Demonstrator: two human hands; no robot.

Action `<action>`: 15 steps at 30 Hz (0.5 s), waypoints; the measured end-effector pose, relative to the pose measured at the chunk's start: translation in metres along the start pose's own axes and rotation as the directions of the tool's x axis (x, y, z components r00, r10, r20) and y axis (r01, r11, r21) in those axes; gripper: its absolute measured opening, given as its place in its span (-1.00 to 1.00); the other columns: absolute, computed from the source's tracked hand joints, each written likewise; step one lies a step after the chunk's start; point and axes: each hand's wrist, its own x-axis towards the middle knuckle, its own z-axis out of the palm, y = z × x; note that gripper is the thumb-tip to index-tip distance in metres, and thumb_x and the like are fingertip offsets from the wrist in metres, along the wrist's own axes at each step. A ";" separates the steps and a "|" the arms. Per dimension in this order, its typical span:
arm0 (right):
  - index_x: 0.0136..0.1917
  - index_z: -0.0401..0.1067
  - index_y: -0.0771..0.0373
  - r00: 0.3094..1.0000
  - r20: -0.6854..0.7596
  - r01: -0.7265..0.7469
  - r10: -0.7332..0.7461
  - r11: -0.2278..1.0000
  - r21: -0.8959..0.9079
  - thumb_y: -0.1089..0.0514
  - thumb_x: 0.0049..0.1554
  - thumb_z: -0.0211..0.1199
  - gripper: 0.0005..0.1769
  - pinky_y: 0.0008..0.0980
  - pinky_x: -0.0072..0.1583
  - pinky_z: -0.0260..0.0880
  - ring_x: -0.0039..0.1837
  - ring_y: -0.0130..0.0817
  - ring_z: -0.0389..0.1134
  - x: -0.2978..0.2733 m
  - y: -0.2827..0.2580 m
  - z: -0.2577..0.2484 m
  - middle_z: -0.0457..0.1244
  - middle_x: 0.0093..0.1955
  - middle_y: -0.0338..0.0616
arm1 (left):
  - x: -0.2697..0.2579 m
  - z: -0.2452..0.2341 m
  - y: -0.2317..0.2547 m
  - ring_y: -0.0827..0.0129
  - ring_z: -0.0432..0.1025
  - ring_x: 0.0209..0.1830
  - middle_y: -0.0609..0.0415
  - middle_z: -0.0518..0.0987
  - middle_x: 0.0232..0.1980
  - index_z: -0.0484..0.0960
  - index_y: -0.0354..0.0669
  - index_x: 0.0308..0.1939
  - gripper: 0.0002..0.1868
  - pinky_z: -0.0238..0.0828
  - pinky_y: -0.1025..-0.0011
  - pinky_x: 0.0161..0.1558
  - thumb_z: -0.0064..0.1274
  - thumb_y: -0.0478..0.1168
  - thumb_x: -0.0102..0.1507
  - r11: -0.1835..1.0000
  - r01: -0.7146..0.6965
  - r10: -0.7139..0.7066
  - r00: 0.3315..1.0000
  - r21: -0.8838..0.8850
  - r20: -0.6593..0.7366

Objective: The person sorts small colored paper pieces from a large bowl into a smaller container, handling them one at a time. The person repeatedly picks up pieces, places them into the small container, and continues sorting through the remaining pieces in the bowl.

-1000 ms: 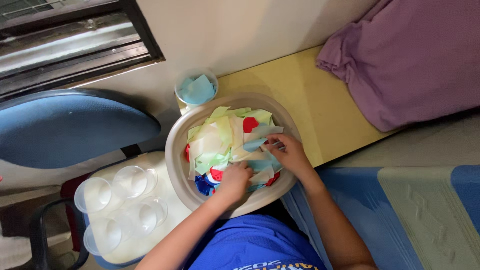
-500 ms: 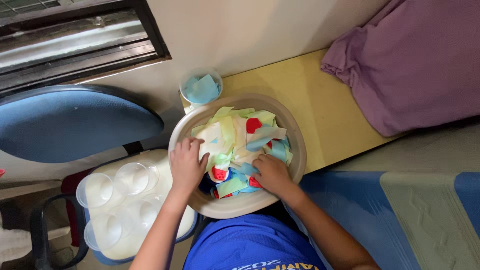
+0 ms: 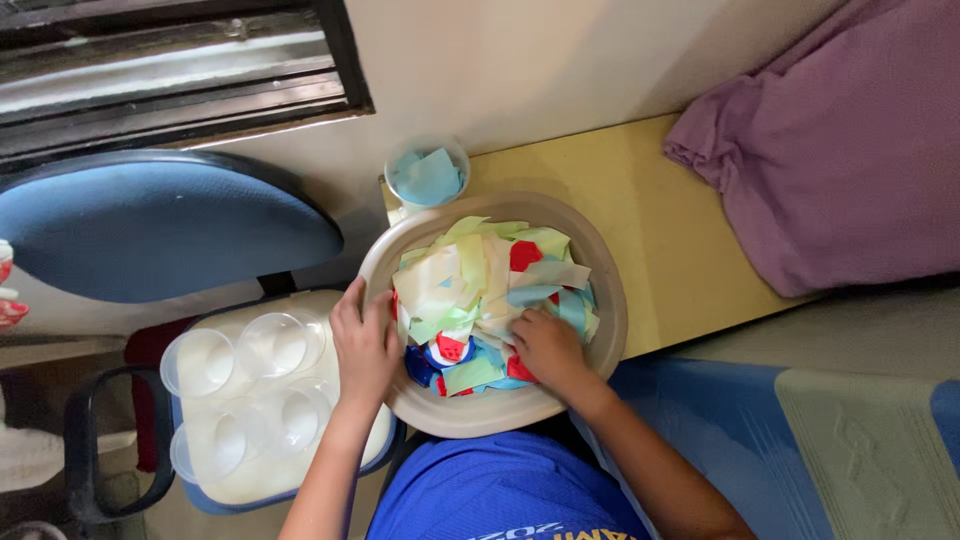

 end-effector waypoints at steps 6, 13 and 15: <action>-0.09 0.53 0.25 0.975 -0.219 0.019 0.036 0.969 0.245 0.28 0.09 0.35 -0.91 -0.22 -0.07 0.42 -0.11 -0.11 0.42 0.042 0.021 -0.009 0.34 -0.13 -0.03 | -0.002 0.006 -0.009 -0.28 0.18 0.42 -0.28 0.20 0.46 0.51 -0.20 0.21 -0.47 0.18 -0.02 0.35 0.04 -0.49 0.13 0.990 0.075 -0.072 0.997 -0.116 0.024; 0.03 0.46 0.36 0.951 -0.135 -0.032 0.278 0.521 0.853 0.26 0.06 0.43 -0.72 -0.39 -0.26 0.42 -0.28 -0.50 0.38 0.209 0.022 0.009 0.34 -0.23 -0.23 | -0.003 0.006 -0.010 -0.29 0.17 0.43 -0.30 0.21 0.46 0.54 -0.19 0.15 -0.41 0.16 -0.03 0.37 -0.05 -0.58 0.04 0.979 0.106 -0.102 0.994 -0.172 0.032; 0.07 0.45 0.31 0.935 -0.086 -0.114 0.343 0.524 0.844 0.25 -0.01 0.41 -0.64 -0.33 -0.26 0.49 -0.30 -0.39 0.42 0.247 0.012 0.013 0.36 -0.23 -0.20 | -0.001 0.007 -0.010 -0.29 0.17 0.43 -0.30 0.21 0.46 0.56 -0.18 0.13 -0.42 0.16 -0.03 0.37 -0.04 -0.57 0.03 0.977 0.111 -0.111 0.994 -0.182 0.013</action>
